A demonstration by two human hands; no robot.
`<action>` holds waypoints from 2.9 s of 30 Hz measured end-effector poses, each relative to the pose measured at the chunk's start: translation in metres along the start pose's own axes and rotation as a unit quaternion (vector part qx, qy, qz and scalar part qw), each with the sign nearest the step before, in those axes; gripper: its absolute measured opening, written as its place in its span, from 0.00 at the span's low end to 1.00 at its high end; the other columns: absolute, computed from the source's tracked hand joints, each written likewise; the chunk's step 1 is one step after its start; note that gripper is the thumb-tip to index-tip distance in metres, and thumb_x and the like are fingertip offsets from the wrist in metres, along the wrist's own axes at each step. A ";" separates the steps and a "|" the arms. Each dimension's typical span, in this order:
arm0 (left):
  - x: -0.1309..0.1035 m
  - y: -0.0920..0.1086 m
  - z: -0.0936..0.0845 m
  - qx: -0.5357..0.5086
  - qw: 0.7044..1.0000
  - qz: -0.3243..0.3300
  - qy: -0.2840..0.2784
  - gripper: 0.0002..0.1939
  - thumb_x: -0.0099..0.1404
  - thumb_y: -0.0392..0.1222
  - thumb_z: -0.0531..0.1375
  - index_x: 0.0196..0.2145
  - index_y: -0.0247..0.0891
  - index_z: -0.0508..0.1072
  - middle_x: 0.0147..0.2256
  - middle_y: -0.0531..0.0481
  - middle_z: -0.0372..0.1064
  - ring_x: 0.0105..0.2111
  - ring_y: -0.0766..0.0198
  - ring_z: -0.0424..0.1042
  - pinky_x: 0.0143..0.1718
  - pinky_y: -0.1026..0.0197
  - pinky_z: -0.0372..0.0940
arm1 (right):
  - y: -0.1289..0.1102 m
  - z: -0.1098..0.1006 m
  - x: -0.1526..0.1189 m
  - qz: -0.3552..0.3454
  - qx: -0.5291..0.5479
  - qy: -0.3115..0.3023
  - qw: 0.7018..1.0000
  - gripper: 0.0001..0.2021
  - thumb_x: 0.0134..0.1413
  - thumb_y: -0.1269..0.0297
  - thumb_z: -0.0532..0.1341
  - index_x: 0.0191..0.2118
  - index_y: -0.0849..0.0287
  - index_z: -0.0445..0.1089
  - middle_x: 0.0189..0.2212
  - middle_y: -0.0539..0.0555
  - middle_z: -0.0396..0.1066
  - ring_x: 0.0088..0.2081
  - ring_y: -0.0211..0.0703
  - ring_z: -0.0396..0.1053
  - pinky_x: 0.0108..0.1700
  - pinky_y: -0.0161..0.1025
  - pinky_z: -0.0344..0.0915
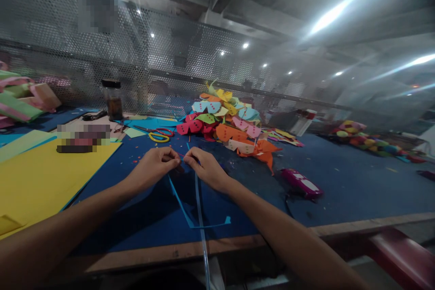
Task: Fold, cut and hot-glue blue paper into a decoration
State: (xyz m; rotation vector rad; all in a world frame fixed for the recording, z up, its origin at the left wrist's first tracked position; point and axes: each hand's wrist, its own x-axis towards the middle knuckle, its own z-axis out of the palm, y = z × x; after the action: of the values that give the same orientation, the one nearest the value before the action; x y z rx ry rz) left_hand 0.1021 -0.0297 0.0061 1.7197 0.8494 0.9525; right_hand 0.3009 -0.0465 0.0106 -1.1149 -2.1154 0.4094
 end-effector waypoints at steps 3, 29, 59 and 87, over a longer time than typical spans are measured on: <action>0.001 -0.002 0.000 0.010 1.000 0.005 0.005 0.09 0.59 0.47 0.63 0.30 0.39 0.73 0.28 0.49 0.80 0.30 0.56 0.79 0.35 0.58 0.68 | 0.000 -0.001 0.000 -0.009 0.012 -0.002 1.000 0.08 0.67 0.64 0.57 0.35 0.59 0.69 0.31 0.50 0.69 0.34 0.39 0.66 0.39 0.36 0.58; 0.000 0.003 0.000 -0.019 1.000 0.003 0.018 0.09 0.56 0.46 0.64 0.29 0.39 0.74 0.28 0.48 0.80 0.29 0.57 0.79 0.36 0.56 0.70 | -0.003 -0.002 0.001 0.016 0.044 0.005 0.999 0.09 0.68 0.63 0.57 0.34 0.58 0.68 0.28 0.48 0.69 0.32 0.38 0.67 0.38 0.35 0.61; 0.004 0.005 -0.002 -0.040 0.998 -0.026 0.049 0.10 0.53 0.48 0.66 0.27 0.39 0.74 0.26 0.47 0.79 0.28 0.57 0.78 0.37 0.55 0.70 | 0.002 -0.004 0.002 0.030 0.128 0.032 0.991 0.14 0.70 0.57 0.51 0.41 0.58 0.71 0.35 0.52 0.73 0.35 0.39 0.73 0.41 0.36 0.69; 0.018 -0.008 -0.034 -0.057 0.968 -0.126 0.209 0.16 0.45 0.50 0.68 0.26 0.36 0.73 0.24 0.50 0.74 0.21 0.66 0.69 0.24 0.64 0.62 | -0.022 -0.026 -0.012 -0.172 -0.107 0.273 0.940 0.10 0.68 0.64 0.57 0.50 0.51 0.72 0.49 0.58 0.69 0.54 0.52 0.64 0.59 0.53 0.60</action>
State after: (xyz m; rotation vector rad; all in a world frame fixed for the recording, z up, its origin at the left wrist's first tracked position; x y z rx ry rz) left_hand 0.0788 0.0019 0.0099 1.2917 1.2290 1.1819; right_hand 0.3111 -0.0701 0.0356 -0.8231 -1.8188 -0.2780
